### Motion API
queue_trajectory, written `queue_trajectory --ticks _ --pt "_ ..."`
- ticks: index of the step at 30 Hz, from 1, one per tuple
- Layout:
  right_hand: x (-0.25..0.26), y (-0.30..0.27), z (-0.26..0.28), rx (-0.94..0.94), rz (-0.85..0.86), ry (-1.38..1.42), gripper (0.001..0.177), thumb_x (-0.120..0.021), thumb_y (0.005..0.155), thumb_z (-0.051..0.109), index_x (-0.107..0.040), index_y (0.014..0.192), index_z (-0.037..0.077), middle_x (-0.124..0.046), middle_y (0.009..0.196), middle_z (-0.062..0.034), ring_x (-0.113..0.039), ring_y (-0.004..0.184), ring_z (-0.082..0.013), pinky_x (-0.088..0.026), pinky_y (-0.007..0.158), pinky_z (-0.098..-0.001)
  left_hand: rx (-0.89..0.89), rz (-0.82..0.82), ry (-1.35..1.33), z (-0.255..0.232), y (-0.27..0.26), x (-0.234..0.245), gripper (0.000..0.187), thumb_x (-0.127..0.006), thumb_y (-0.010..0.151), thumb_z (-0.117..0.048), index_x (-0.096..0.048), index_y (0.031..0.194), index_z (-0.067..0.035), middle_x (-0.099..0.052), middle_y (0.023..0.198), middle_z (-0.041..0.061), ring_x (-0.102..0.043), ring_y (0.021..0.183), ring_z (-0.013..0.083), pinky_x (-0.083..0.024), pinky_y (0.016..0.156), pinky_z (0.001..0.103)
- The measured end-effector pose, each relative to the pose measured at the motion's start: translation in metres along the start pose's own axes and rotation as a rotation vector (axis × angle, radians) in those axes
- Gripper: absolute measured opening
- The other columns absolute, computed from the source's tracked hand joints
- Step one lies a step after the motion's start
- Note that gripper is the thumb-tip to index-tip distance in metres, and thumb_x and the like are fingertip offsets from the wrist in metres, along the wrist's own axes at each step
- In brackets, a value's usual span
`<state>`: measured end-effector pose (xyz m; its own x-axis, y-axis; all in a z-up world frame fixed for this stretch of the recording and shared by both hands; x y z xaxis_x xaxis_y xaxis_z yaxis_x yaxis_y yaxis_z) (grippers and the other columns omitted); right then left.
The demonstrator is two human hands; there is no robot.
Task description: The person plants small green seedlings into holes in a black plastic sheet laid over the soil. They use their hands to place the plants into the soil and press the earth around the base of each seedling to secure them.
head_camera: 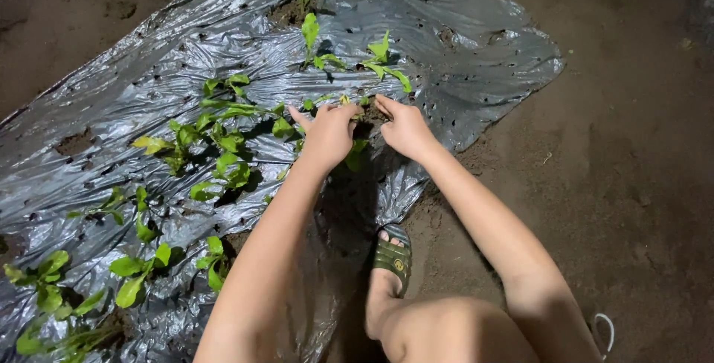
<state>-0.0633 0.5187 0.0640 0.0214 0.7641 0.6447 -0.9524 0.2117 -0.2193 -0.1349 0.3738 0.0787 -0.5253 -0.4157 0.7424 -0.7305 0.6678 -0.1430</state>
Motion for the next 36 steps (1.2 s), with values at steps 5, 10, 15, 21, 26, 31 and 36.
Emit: queue_trajectory --ticks 5,10,15,21,26,31,36 --pt "-0.012 0.019 -0.021 0.124 -0.031 -0.090 0.067 -0.051 0.080 -0.004 -0.054 0.147 0.000 -0.068 0.133 -0.0152 -0.058 0.130 -0.0383 -0.030 0.120 -0.0594 -0.037 0.050 -0.004 -0.007 -0.013 0.001 0.027 -0.058 0.102 -0.006 -0.070 0.127 -0.010 -0.074 0.111 0.018 -0.053 0.133 0.0417 -0.004 0.108 0.084" --pt "-0.033 0.034 -0.047 0.200 0.013 -0.115 0.065 -0.050 0.080 -0.001 -0.059 0.144 0.001 -0.071 0.128 -0.0140 -0.059 0.130 -0.0371 -0.013 0.125 -0.0620 -0.045 0.056 0.062 0.005 -0.015 -0.022 0.026 -0.059 0.103 -0.012 -0.071 0.124 -0.020 -0.075 0.113 0.009 -0.052 0.136 0.0360 0.003 0.108 0.085" --pt "-0.006 0.029 -0.044 0.209 -0.078 -0.166 0.060 -0.051 0.086 -0.001 -0.059 0.145 0.008 -0.069 0.135 -0.0084 -0.058 0.133 -0.0311 -0.012 0.124 -0.0622 -0.055 0.096 0.066 0.004 -0.022 -0.019 0.034 -0.052 0.103 -0.004 -0.069 0.131 -0.014 -0.075 0.115 0.013 -0.052 0.135 0.0378 0.008 0.107 0.086" --pt "-0.024 0.023 -0.058 0.376 -0.040 -0.728 0.052 -0.060 0.090 0.004 -0.060 0.142 0.003 -0.063 0.145 -0.0165 -0.055 0.141 -0.0258 -0.020 0.123 -0.0597 -0.068 0.090 0.026 -0.001 -0.027 -0.017 0.046 -0.048 0.098 0.008 -0.067 0.134 -0.012 -0.074 0.114 0.016 -0.051 0.136 0.0392 0.006 0.109 0.086" --pt "-0.030 0.026 -0.054 0.302 -0.022 -0.547 0.059 -0.059 0.087 0.003 -0.056 0.145 0.000 -0.064 0.140 -0.0215 -0.059 0.133 -0.0307 -0.032 0.121 -0.0511 -0.096 0.076 0.076 -0.003 -0.032 -0.017 0.047 -0.050 0.095 0.010 -0.069 0.132 -0.012 -0.075 0.111 0.015 -0.053 0.134 0.0395 0.008 0.107 0.088" --pt "-0.021 0.022 -0.035 0.202 0.014 -0.346 0.065 -0.057 0.083 0.003 -0.054 0.148 0.000 -0.068 0.130 -0.0232 -0.062 0.126 -0.0352 -0.028 0.125 -0.0471 -0.081 0.094 0.100 0.001 -0.032 -0.023 0.053 -0.049 0.093 0.010 -0.066 0.135 -0.016 -0.074 0.114 0.012 -0.052 0.134 0.0371 0.011 0.105 0.088" --pt "-0.025 0.036 -0.044 0.185 -0.026 -0.090 0.046 -0.058 0.081 0.001 -0.069 0.126 -0.003 -0.071 0.125 -0.0200 -0.063 0.120 -0.0438 -0.030 0.121 -0.0563 -0.102 0.078 0.091 0.000 -0.034 -0.022 0.053 -0.051 0.092 0.012 -0.066 0.135 -0.014 -0.074 0.113 0.014 -0.053 0.132 0.0385 0.007 0.105 0.089"
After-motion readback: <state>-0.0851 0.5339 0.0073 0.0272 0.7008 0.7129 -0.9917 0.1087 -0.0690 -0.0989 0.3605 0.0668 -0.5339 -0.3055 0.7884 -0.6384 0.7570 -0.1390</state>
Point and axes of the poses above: each hand's wrist, its own y-axis towards the middle knuckle, its own x-axis out of the back of the hand, z = x × y, the point moved 5 cm from there along y, towards the middle knuckle
